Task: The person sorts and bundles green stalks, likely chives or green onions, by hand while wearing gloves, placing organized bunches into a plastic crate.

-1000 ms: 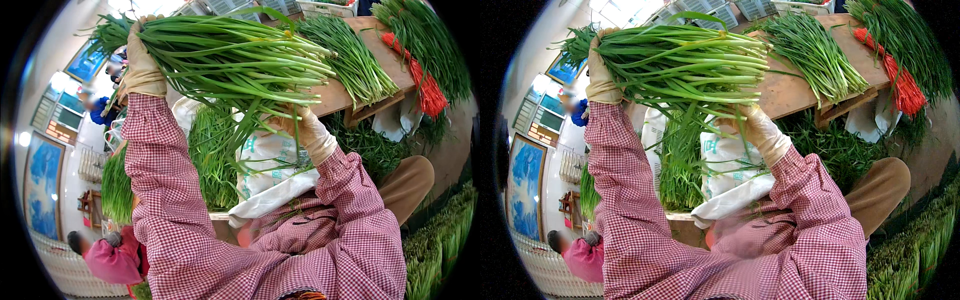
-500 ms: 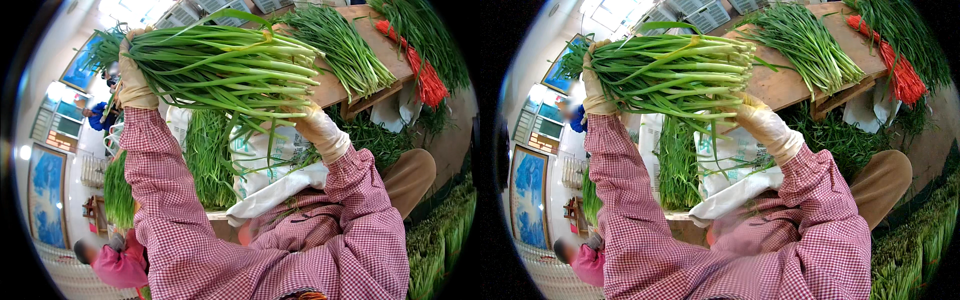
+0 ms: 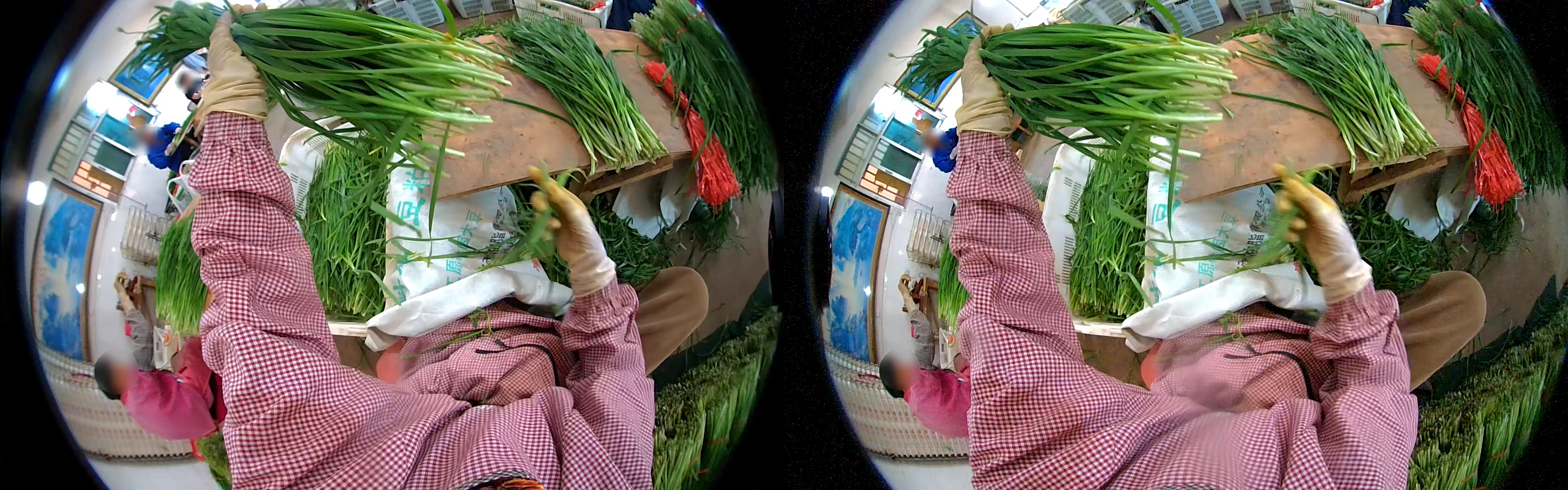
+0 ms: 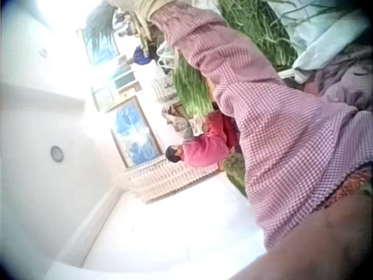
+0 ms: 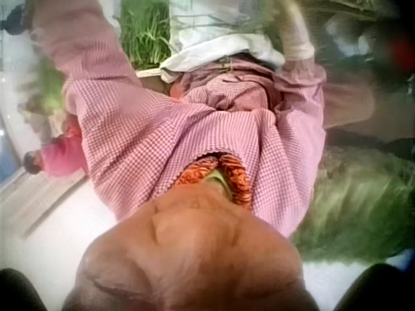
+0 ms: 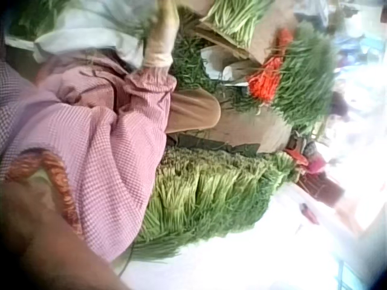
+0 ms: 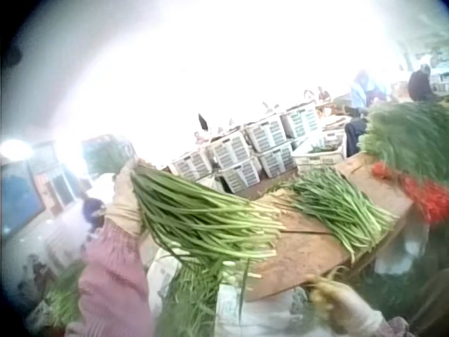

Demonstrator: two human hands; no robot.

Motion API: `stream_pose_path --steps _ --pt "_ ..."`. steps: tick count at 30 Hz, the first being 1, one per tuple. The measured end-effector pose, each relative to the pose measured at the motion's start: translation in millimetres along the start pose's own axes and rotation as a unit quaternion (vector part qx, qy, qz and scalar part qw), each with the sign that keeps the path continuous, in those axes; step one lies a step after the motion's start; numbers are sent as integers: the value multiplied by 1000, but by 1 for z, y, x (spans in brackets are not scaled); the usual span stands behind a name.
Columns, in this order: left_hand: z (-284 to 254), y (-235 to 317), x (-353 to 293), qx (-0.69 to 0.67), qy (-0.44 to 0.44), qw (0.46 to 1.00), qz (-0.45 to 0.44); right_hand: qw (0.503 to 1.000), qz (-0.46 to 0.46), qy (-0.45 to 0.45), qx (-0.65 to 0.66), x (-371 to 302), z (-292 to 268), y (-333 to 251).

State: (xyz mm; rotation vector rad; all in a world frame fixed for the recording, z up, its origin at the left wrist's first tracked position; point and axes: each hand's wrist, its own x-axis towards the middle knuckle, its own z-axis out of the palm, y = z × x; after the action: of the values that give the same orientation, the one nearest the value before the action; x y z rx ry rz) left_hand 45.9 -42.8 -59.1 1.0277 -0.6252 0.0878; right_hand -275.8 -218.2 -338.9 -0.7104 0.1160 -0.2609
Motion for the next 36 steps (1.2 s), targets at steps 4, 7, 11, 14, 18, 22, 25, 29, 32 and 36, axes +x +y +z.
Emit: stream_pose_path --steps 4,7,11,14,18,22,25,29,32,36 --pt "7 3 -7 11 -75 997 -18 991 47 -89 -88 39 75 -16" --pt "32 -6 -26 25 -76 997 13 987 22 -129 -97 51 88 -19" --pt "47 -12 -42 28 -125 991 38 985 40 -169 -1 48 101 -20" --pt "52 -19 -41 38 -114 993 11 968 46 -244 43 42 93 -18" --pt "2 21 -13 129 -124 983 43 990 71 -121 -21 1 61 -11" --pt "-3 8 18 18 -71 997 14 956 72 213 -190 -34 -89 22" --pt "1 16 10 -11 -24 1000 6 918 137 179 -325 -26 -93 40" --pt "-1 7 -4 -13 -25 1000 -4 992 61 12 -109 24 5 28" --pt "6 8 -6 0 -57 998 5 989 41 -73 -124 54 45 28" --pt "14 0 -11 12 -88 996 8 977 -49 -172 -117 51 91 11"
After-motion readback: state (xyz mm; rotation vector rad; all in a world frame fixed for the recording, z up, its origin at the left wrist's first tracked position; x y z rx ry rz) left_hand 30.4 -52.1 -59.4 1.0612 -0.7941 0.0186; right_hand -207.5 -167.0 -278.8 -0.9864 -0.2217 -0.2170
